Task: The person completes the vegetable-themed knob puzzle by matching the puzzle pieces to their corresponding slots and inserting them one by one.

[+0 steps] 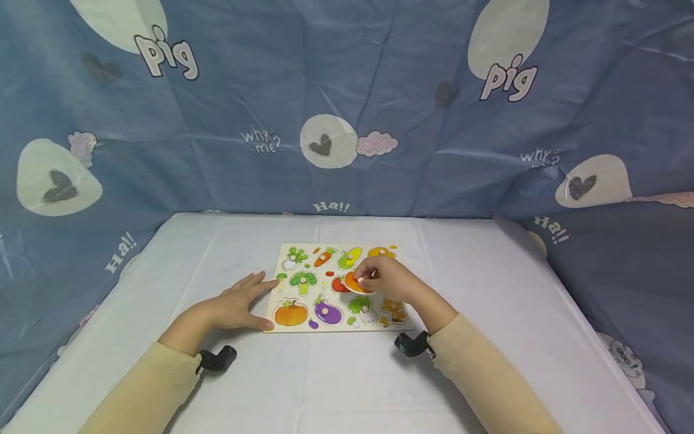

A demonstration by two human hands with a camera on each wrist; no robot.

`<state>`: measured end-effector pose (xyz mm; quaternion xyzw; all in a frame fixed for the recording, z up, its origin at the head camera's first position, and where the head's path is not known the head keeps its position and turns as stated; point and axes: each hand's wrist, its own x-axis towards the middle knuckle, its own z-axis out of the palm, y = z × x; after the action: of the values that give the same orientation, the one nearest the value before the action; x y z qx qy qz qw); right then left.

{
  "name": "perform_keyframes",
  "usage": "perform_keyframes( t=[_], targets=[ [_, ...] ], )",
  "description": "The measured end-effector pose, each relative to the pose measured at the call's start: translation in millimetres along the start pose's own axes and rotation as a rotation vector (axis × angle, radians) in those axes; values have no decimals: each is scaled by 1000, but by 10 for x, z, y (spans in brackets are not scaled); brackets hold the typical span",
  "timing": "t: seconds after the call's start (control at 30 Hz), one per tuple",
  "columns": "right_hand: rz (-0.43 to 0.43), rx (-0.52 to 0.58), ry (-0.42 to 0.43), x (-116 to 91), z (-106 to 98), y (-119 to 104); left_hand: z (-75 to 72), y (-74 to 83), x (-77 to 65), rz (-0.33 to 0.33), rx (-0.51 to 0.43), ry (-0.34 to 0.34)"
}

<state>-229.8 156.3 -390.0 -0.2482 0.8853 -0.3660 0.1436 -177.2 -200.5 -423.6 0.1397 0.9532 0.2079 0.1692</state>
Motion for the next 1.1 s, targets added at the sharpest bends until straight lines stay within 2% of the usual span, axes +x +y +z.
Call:
perform_keyframes(
  t=[0.33,0.83,1.1],
  targets=[
    [-103,0,-72,107,237,-157,10,-3,3,3,-4,-3],
    [-166,26,-156,297,504,-448,-1,9,21,-13,-4,-9],
    [-175,0,-193,397,655,-533,-22,24,13,-14,3,-14]
  ],
)
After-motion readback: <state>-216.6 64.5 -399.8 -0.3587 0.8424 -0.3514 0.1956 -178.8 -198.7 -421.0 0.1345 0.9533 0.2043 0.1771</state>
